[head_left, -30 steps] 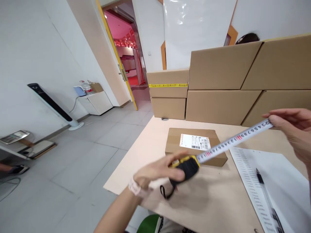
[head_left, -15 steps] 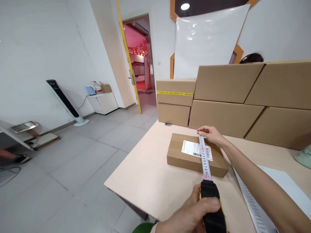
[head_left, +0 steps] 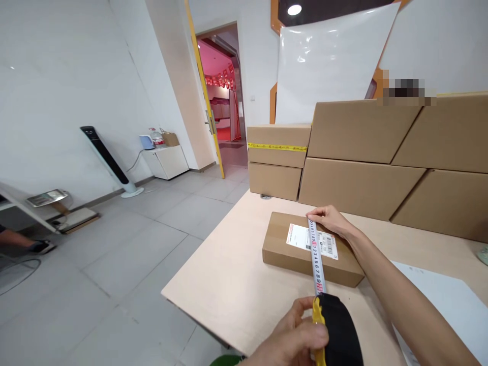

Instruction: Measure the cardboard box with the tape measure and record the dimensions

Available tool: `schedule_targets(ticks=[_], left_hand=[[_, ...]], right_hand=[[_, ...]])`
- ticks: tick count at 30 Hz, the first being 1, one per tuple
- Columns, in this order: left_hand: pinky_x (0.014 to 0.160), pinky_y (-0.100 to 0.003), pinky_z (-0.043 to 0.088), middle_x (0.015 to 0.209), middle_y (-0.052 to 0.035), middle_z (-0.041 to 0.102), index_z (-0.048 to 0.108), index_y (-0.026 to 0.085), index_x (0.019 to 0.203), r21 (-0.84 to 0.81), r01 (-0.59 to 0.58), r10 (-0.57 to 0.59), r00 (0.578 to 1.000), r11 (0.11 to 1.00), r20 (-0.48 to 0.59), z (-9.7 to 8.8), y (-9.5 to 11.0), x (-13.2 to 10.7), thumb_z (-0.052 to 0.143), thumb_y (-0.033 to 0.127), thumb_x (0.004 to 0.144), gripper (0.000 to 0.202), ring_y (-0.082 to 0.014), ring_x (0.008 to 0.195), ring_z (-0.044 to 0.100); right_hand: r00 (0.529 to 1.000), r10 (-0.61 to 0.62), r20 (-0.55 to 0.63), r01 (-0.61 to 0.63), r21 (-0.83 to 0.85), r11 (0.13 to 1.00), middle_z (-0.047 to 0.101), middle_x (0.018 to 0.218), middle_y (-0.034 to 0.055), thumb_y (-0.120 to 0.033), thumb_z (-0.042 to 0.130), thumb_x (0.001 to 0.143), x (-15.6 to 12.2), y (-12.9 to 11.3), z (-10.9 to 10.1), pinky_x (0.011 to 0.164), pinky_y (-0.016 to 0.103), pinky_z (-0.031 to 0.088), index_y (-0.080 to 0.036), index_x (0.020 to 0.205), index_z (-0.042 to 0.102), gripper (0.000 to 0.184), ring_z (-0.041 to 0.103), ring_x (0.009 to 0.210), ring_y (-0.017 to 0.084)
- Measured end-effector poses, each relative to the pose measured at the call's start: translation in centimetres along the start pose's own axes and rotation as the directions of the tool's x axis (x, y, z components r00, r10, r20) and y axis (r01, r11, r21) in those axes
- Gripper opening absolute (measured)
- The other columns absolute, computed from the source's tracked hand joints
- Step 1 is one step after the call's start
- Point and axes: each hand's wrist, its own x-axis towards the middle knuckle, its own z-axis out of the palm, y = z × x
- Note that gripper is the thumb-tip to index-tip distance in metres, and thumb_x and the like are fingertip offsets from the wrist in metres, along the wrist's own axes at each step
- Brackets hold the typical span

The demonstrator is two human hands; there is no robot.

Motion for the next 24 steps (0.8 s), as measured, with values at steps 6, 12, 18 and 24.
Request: schedule_targets(ticks=[6, 12, 18, 24], left_hand=[[0.089, -0.044, 0.041, 0.109, -0.0147, 0.066, 0.039, 0.023, 0.141, 0.015, -0.021, 0.016, 0.959, 1.0, 0.281, -0.8, 0.7, 0.2, 0.078, 0.044, 0.07, 0.084, -0.0295, 0.093, 0.067], [0.078, -0.034, 0.046, 0.1, -0.0133, 0.07, 0.016, 0.022, 0.152, 0.019, 0.003, -0.009, 0.951, 1.0, 0.31, -2.8, 0.3, 1.5, 0.09, 0.036, 0.053, 0.124, -0.0252, 0.09, 0.066], [0.072, -0.033, 0.046, 0.101, -0.0104, 0.066, 0.016, 0.027, 0.152, 0.081, -0.024, 0.006, 0.976, 0.996, 0.22, -4.1, -0.7, 1.6, 0.094, 0.041, 0.041, 0.137, -0.0271, 0.087, 0.064], [0.071, -0.033, 0.047, 0.104, -0.0107, 0.064, 0.014, 0.03, 0.152, 0.17, 0.04, -0.078, 0.971, 0.985, 0.226, -4.5, -0.4, 2.0, 0.092, 0.035, 0.046, 0.132, -0.0256, 0.083, 0.063]], right_hand=[[0.997, -0.016, 0.077, 0.015, 0.017, 1.0, 0.077, 0.094, 0.0078, -0.045, 0.072, 0.07, -0.3, 0.5, -0.9, 0.08, 0.036, 0.051, -0.019, 0.087, 0.08, 0.032, 0.068, 0.088, 0.025], [0.99, -0.015, 0.142, 0.007, 0.051, 0.999, 0.076, 0.102, 0.0085, -0.049, 0.073, 0.071, -1.2, 0.6, -1.8, 0.085, 0.039, 0.051, -0.021, 0.091, 0.08, 0.036, 0.068, 0.095, 0.028], [0.987, -0.018, 0.16, 0.006, 0.075, 0.997, 0.073, 0.114, 0.0071, -0.05, 0.071, 0.075, -1.4, 0.5, -2.1, 0.093, 0.038, 0.049, -0.023, 0.092, 0.08, 0.033, 0.065, 0.107, 0.028], [0.985, -0.027, 0.17, 0.012, 0.084, 0.996, 0.074, 0.114, 0.0068, -0.048, 0.071, 0.075, -1.3, 0.5, -2.2, 0.093, 0.038, 0.049, -0.023, 0.091, 0.08, 0.031, 0.065, 0.106, 0.028]])
